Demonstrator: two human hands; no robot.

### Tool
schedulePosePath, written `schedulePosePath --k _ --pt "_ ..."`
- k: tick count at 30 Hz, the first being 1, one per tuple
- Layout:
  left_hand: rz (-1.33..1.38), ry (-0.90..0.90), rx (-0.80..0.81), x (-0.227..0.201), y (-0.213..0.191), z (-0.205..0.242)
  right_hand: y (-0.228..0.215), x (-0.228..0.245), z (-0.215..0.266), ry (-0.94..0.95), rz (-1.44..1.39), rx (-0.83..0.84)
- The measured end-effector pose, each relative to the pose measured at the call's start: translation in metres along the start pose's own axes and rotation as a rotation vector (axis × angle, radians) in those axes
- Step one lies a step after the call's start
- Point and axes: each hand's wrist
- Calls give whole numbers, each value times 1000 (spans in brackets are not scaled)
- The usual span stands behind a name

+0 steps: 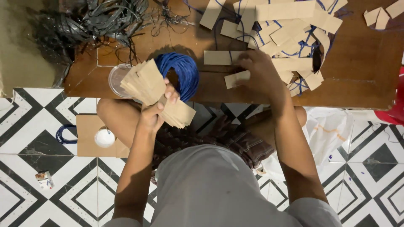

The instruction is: The person is assembling blue wire bundles into cardboard templates, likely for a handicraft or jewelry project.

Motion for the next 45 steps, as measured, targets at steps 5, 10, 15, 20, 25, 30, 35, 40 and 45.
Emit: schedulePosePath --k 5,10,15,20,25,30,35,40,45 --pt "-10 11 -58 0 -1 6 19 1 32 29 206 57" --pt "72 -33 -66 11 -2 4 20 7 35 14 201 61" --pt "190 -14 -89 13 1 -3 17 -6 11 -144 332 -210" --pt "235 37 -130 3 -14 -3 1 21 -28 -113 144 -110" --pt "232 58 -163 -7 -26 4 46 -15 -46 -69 220 -12" --pt "279 73 -210 -4 -31 8 33 -3 -41 -10 423 19" --pt "358 100 -233 0 -26 3 -32 10 -64 -177 401 -49" --pt "441 125 -220 -2 -16 -3 -63 4 -116 -241 385 -103" --pt "429 144 -228 -5 -15 1 -4 1 -151 -229 367 -103"
Point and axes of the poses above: each hand's wrist, its own z-axis away from the middle knuckle, its own y-axis out of the palm, x = y × z, and after that the axes turned 13 degrees about x, right-handed
